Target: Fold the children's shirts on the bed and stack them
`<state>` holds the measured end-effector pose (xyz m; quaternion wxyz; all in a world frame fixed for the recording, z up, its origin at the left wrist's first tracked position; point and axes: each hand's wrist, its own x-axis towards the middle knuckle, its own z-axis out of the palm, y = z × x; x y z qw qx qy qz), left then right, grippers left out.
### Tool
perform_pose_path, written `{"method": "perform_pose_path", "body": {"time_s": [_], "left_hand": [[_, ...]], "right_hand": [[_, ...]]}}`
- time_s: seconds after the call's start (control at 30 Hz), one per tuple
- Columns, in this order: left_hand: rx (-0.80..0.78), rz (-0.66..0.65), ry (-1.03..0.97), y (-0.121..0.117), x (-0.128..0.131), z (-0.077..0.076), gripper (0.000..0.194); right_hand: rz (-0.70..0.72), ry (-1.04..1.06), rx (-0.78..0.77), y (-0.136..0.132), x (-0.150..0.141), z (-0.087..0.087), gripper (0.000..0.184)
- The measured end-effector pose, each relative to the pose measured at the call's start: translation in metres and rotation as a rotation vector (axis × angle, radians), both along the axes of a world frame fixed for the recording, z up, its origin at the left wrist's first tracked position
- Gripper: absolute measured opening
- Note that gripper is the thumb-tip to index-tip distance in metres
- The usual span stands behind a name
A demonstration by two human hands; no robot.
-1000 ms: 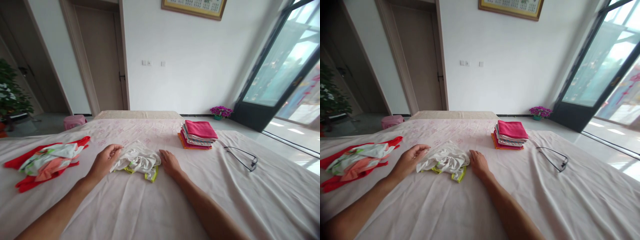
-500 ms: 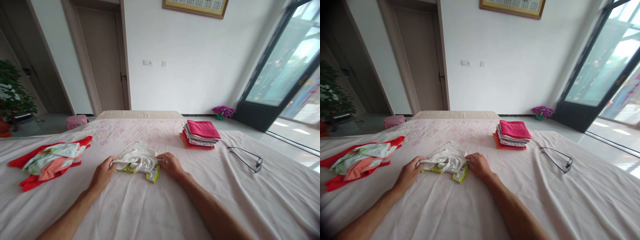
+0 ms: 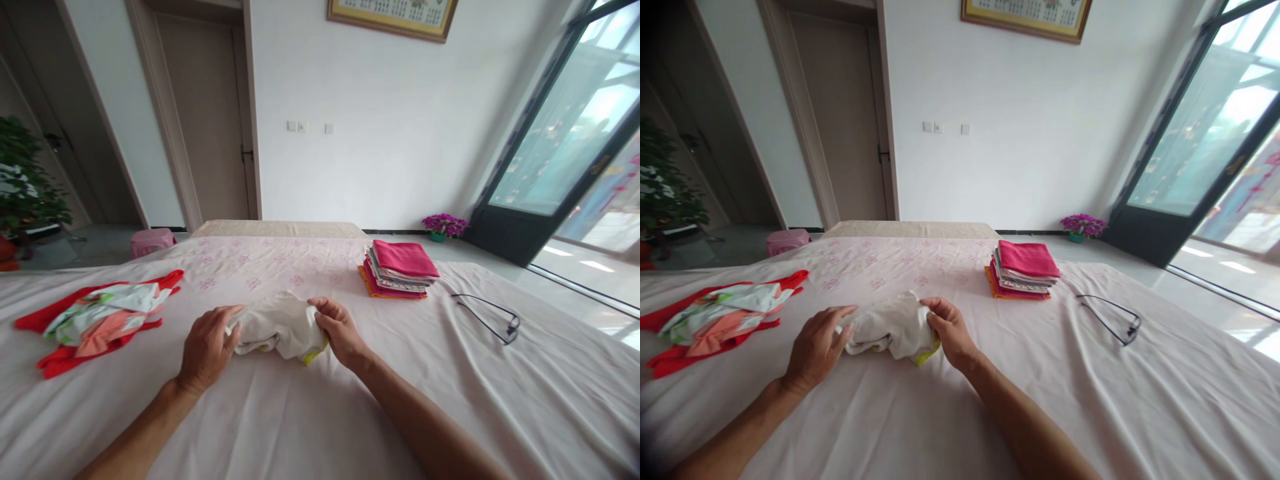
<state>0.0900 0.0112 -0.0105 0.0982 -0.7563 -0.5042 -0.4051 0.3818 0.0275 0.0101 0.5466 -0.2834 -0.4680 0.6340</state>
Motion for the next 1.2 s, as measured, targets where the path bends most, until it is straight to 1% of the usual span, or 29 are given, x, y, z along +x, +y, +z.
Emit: {"method": "perform_pose_path", "body": {"time_s": [0.03,0.07,0.13,0.2,0.27,0.33,0.37,0.43,0.5,0.57,0.63,0.67,0.73,0.77,0.8,0.87,0.93,1.0,1.03,1.1,1.17,1.2], "left_hand": [[0.046,-0.063,0.024,-0.003,0.008,0.002,0.038],[0.057,-0.133,0.037,-0.005,0.016,0.004,0.045],[0.014,-0.284,0.046,-0.011,0.031,0.007,0.054],[-0.071,-0.401,0.037,-0.016,0.043,0.008,0.056],[-0.176,-0.487,0.037,-0.019,0.051,0.007,0.052],[-0.294,-0.532,0.032,-0.021,0.055,0.006,0.047],[-0.346,-0.534,0.016,-0.021,0.055,0.005,0.044],[-0.41,-0.492,-0.057,-0.021,0.055,0.006,0.035],[-0.419,-0.419,-0.158,-0.02,0.053,0.009,0.022],[-0.388,-0.365,-0.235,-0.02,0.05,0.015,0.016],[-0.335,-0.337,-0.284,-0.02,0.044,0.021,0.015],[-0.311,-0.318,-0.306,-0.02,0.041,0.024,0.016],[-0.287,-0.255,-0.36,-0.021,0.034,0.028,0.017],[-0.284,-0.214,-0.394,-0.022,0.03,0.03,0.017],[-0.28,-0.169,-0.423,-0.022,0.027,0.033,0.017],[-0.252,-0.085,-0.464,-0.023,0.019,0.041,0.018],[-0.221,-0.046,-0.48,-0.022,0.014,0.053,0.021],[-0.27,-0.09,-0.456,-0.02,0.008,0.067,0.023],[-0.322,-0.131,-0.436,-0.018,0.005,0.074,0.024],[-0.432,-0.191,-0.396,-0.014,-0.004,0.085,0.024],[-0.501,-0.206,-0.359,-0.01,-0.015,0.093,0.026],[-0.52,-0.196,-0.33,-0.009,-0.021,0.096,0.027]], "right_hand": [[0.081,-0.012,-0.004,-0.007,-0.006,0.003,0.03],[0.165,-0.032,0.001,-0.013,-0.011,0.006,0.03],[0.32,-0.079,0.041,-0.025,-0.021,0.009,0.031],[0.426,-0.125,0.111,-0.033,-0.029,0.009,0.031],[0.457,-0.163,0.169,-0.037,-0.034,0.008,0.032],[0.409,-0.174,0.177,-0.037,-0.035,0.006,0.033],[0.363,-0.171,0.162,-0.035,-0.034,0.005,0.033],[0.264,-0.162,0.125,-0.029,-0.03,0.004,0.033],[0.201,-0.177,0.118,-0.022,-0.025,0.002,0.037],[0.183,-0.285,0.172,-0.017,-0.019,0.002,0.049],[0.149,-0.54,0.317,-0.015,-0.016,0.002,0.063],[0.121,-0.705,0.411,-0.015,-0.014,0.002,0.065],[0.041,-1.021,0.561,-0.015,-0.011,0.004,0.057],[-0.004,-1.149,0.593,-0.014,-0.009,0.006,0.051],[-0.054,-1.25,0.595,-0.012,-0.006,0.008,0.045],[-0.193,-1.37,0.558,-0.007,0.003,0.012,0.035],[-0.349,-1.392,0.547,0.002,0.015,0.018,0.029],[-0.469,-1.329,0.574,0.01,0.026,0.025,0.03],[-0.494,-1.28,0.595,0.014,0.032,0.029,0.032],[-0.473,-1.153,0.623,0.02,0.04,0.037,0.036],[-0.348,-0.979,0.589,0.022,0.045,0.048,0.035],[-0.271,-0.879,0.539,0.02,0.046,0.055,0.031]]}}
